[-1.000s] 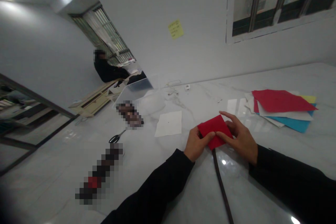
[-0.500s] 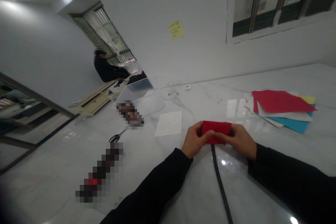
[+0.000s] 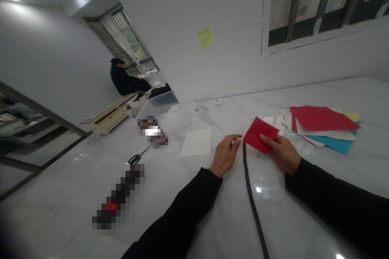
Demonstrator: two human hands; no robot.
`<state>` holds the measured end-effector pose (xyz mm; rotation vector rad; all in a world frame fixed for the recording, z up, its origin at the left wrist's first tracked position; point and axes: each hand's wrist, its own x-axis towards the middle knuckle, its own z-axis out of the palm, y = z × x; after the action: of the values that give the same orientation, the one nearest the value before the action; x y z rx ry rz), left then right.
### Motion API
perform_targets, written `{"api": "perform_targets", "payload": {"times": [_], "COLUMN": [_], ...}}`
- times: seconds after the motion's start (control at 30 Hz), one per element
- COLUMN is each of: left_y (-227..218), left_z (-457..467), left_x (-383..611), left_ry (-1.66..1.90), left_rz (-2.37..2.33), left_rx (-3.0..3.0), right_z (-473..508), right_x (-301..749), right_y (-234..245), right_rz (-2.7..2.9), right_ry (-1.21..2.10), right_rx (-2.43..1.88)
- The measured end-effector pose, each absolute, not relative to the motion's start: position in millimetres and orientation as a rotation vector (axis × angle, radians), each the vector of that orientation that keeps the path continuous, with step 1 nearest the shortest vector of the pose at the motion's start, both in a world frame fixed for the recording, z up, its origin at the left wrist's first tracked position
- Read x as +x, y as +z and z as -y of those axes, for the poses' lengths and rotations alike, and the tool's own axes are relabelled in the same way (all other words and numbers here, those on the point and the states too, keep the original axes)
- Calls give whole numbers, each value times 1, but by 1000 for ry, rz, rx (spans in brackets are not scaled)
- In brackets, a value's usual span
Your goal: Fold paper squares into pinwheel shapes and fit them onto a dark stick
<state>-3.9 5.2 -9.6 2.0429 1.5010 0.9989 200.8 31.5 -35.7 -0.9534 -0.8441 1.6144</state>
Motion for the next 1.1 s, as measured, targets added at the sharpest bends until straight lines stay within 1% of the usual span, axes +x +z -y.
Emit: {"api": "perform_targets", "payload": {"times": [0.17, 0.33, 0.43, 0.6, 0.83, 1.0, 1.1], "left_y": [-16, -26, -29, -29, -27, -21, -14], "left_z": [-7, -8, -10, -16, -20, -20, -17], "left_x": [2, 13, 13, 7, 5, -5, -12], "left_ry": [893, 700, 747, 1008, 1189, 1192, 1132], "left_rz": [-1617, -1725, -1696, -1588, -1261, -1093, -1017], "left_rx": [2148, 2324, 2306, 1951, 1335, 1116, 1014], "right_z": [-33, -34, -34, -29, -29, -31, -32], "right_x": [205, 207, 207, 205, 208, 209, 208], "right_y": [-36, -42, -41, -37, -37, -35, -32], "right_rz": [803, 866, 902, 953, 1022, 990, 997], "right_ry": [1710, 1692, 1656, 1636, 1650, 1675, 1673], "right_rx": [-869, -871, -883, -901, -897, -864, -849]}}
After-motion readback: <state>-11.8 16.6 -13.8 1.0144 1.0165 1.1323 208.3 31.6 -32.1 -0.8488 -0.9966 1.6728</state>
